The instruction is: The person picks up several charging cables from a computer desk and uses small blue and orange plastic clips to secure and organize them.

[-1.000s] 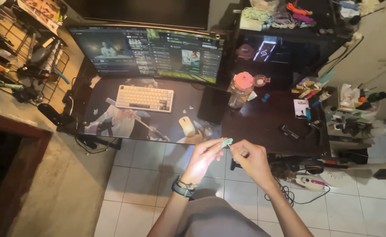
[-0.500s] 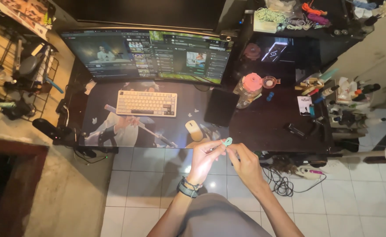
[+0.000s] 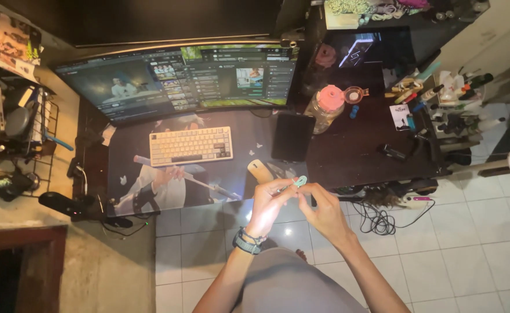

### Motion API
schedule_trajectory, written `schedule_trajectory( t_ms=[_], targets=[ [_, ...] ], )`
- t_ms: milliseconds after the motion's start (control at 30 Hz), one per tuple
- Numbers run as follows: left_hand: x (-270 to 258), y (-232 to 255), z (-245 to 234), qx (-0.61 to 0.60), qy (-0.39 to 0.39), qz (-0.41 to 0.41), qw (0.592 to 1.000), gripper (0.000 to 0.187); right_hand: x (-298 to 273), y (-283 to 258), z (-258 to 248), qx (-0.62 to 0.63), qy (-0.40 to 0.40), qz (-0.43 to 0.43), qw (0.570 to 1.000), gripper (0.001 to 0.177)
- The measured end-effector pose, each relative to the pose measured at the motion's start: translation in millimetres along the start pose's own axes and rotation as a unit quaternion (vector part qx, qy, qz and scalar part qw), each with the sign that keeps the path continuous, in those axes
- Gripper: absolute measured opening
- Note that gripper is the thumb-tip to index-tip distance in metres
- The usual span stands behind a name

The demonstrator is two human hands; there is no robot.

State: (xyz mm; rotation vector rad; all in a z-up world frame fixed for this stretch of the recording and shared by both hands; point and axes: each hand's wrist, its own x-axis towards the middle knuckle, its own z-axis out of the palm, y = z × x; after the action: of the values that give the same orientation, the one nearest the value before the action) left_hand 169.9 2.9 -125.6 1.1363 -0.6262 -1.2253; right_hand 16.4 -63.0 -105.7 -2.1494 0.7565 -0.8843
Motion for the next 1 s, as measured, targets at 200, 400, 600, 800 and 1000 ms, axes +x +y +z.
schedule_trajectory(
  t_ms=[200, 400, 600, 800, 1000],
  targets=[
    [0, 11, -16, -0.02, -0.021, -0.014, 0.999, 0.027, 5, -5, 9, 0.005, 0.016, -0.01, 1.0, 0.017],
    [2, 15, -31, -0.035, -0.03, -0.003, 0.999, 0.023, 13, -12, 19, 0.068, 0.005, -0.002, 0.998, 0.013],
    [5, 13, -40, -0.009, -0.021, 0.039, 0.999, 0.02, 21, -16, 26, 0.075, 0.003, 0.009, 0.997, 0.012],
    [9, 8, -42, -0.011, -0.015, 0.078, 0.997, 0.02, 30, -27, 38, 0.083, 0.036, 0.059, 0.994, 0.014],
    [14, 0, -53, -0.057, -0.016, 0.089, 0.994, 0.025, 32, -36, 38, 0.046, 0.056, 0.021, 0.997, 0.01]
  ],
)
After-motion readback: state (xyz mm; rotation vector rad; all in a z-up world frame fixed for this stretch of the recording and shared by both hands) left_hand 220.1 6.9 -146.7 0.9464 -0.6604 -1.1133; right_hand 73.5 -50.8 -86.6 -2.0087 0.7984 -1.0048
